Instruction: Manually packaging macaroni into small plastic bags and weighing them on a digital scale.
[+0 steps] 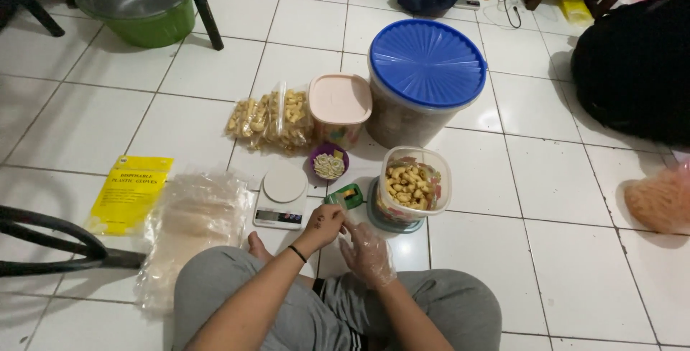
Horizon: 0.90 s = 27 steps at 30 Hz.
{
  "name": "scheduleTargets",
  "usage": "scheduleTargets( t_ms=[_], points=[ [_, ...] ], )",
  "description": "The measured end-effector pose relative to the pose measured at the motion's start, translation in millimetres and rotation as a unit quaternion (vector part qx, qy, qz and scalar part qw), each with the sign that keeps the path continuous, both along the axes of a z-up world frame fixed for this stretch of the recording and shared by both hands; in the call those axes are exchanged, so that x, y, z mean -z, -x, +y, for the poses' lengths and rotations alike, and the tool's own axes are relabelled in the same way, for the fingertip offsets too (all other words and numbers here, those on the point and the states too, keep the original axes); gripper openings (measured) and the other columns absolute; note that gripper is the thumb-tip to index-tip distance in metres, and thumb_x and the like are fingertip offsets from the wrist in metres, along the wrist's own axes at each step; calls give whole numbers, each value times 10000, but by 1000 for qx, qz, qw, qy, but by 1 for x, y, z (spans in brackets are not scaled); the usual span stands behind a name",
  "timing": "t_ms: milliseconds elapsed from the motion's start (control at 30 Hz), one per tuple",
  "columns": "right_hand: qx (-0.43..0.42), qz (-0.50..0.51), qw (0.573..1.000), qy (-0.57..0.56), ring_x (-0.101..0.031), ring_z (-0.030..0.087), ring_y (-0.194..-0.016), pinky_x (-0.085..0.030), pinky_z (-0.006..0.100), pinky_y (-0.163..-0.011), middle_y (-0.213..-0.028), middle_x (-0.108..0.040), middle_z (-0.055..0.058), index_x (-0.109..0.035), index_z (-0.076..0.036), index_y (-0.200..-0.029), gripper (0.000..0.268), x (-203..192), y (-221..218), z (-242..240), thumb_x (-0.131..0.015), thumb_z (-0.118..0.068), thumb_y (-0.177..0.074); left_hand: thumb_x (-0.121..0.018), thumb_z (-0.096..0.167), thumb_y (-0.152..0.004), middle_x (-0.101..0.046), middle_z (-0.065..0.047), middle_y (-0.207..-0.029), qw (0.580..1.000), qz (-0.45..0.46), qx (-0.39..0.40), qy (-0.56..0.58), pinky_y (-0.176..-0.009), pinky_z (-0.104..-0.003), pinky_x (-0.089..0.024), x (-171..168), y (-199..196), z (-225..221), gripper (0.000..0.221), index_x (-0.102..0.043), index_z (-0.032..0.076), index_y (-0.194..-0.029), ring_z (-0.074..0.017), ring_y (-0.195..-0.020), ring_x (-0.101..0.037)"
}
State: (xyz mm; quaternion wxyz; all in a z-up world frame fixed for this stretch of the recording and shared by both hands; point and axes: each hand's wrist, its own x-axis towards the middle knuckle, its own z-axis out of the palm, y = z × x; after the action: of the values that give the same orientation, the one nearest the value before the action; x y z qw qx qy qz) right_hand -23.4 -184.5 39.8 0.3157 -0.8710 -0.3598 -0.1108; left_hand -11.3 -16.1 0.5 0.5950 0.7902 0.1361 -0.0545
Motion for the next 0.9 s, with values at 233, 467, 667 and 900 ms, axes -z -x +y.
scheduleTargets(
  t_ms=[233,467,667,900],
  points=[
    [56,197,969,-138,-722,293,-712,-587,384,-618,-723,-690,112,-765,-123,-1060,295,42,-25,1,-822,-329,-856,-537,141,-947,-673,-115,-624,997,-12,37,-74,-701,-371,-537,-47,-2,12,259,-703,55,-768,-267,-636,-653],
    [19,432,871,-233,-708,225,-652,-606,384,-672,-823,-757,168,-698,-12,-1207,414,38,-29,4,-805,-131,-826,-549,159,-973,-655,-148,-609,997,-38,47,-48,-666,-366,-514,-48,-2,5,298,-660,31,-728,-257,-611,-624],
    [31,433,869,-238,-727,276,-902,-603,460,-861,-969,-752,247,-669,37,-1279,538,20,-27,9,-851,-179,-821,-483,153,-1016,-679,-134,-631,998,-40,37,17,-668,-361,-546,-26,-10,1,316,-698,48,-811,-260,-620,-657],
    [15,424,879,-217,-739,322,-971,-592,472,-924,-994,-753,227,-696,5,-1259,499,3,-24,11,-851,-170,-818,-572,218,-1002,-646,-129,-591,998,-46,32,-32,-603,-347,-502,-41,-5,4,331,-669,56,-730,-249,-585,-618]
  ],
)
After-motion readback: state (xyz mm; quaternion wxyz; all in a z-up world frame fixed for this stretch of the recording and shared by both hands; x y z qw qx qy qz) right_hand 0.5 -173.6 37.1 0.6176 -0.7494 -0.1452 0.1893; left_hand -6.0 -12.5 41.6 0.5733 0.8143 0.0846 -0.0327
